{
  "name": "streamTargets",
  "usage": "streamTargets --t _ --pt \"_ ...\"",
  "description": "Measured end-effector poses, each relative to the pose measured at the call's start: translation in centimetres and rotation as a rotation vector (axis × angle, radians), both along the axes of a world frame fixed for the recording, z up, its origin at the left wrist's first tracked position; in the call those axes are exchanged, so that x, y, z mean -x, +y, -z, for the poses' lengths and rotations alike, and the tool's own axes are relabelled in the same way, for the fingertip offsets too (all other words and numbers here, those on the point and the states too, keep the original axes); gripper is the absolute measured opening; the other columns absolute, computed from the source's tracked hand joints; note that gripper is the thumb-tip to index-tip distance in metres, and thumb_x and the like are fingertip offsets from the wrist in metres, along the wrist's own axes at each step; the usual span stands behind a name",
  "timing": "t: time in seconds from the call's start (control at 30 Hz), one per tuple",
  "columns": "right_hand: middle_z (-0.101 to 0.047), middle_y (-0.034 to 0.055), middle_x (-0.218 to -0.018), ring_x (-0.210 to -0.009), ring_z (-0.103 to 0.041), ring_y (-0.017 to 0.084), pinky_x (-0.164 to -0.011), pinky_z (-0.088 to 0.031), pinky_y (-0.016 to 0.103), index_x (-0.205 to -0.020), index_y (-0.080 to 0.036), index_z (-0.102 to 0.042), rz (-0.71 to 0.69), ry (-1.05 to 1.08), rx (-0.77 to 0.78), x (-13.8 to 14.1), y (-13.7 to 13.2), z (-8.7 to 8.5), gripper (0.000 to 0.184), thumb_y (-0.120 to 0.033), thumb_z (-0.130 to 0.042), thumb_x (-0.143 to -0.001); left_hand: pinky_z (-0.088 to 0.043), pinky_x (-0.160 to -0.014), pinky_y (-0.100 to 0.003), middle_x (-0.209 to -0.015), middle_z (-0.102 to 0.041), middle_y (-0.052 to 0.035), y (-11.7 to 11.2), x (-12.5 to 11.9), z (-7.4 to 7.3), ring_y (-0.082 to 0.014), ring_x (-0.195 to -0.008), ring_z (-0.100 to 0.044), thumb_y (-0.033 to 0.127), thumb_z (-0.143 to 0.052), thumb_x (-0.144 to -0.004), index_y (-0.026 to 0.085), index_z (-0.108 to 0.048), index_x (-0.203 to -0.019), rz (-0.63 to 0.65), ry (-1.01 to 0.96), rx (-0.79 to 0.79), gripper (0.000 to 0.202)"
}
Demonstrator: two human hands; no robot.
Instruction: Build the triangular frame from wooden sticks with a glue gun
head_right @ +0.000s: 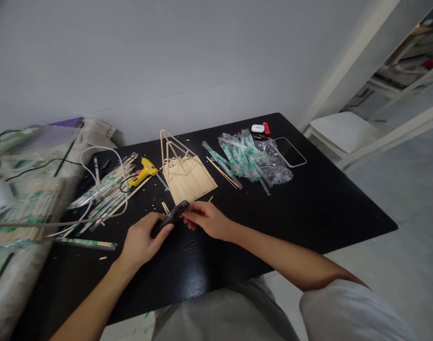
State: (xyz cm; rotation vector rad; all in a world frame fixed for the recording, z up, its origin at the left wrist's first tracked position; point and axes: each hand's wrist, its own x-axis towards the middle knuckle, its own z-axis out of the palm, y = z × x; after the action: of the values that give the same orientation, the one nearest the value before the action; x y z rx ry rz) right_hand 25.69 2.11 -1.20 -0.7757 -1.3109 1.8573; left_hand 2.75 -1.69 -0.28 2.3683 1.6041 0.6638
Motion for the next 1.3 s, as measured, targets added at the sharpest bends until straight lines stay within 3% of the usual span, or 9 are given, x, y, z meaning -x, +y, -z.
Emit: streamTargets --t 0.2,0.9,1.3 --pt "-0.061 0.0012 -0.077 -0.064 -0.055 0.012 -0.061 -0.047 0.027 -0.083 -0.015 -0.064 0.024 -0.018 -0.024 -0.06 0.08 -0.07 0.041 -0.055 -0.072 -0.085 -0.055 -0.071 -0.034 -0.090 -0.069 -0.0060 0.20 0.33 0.03 -0.0220 -0.082 -0.068 0.049 -0.058 -0.094 0.020 -0.064 -0.102 0.012 -0.012 -0.053 0.030" --pt "-0.057 -0.0019 -0.068 -0.061 -0.053 0.011 -0.061 -0.047 0.026 -0.082 -0.016 -0.063 0.016 -0.037 -0.044 -0.14 0.06 -0.38 0.040 -0.055 -0.071 -0.086 -0.057 -0.079 -0.037 -0.100 -0.069 -0.0078 0.07 0.30 -0.07 -0.0238 -0.091 -0.068 0.048 -0.059 -0.093 0.020 -0.063 -0.112 0.015 -0.009 -0.057 0.034" --pt "-0.063 0.0014 -0.080 -0.065 -0.055 0.011 -0.061 -0.046 0.026 -0.091 -0.015 -0.067 0.018 0.002 -0.026 -0.15 0.05 0.23 0.031 -0.045 -0.073 -0.087 -0.050 -0.065 -0.029 -0.078 -0.068 -0.0029 -0.05 0.06 -0.52 -0.0180 -0.070 -0.065 0.048 -0.058 -0.095 0.019 -0.066 -0.088 0.008 -0.122 0.002 0.030"
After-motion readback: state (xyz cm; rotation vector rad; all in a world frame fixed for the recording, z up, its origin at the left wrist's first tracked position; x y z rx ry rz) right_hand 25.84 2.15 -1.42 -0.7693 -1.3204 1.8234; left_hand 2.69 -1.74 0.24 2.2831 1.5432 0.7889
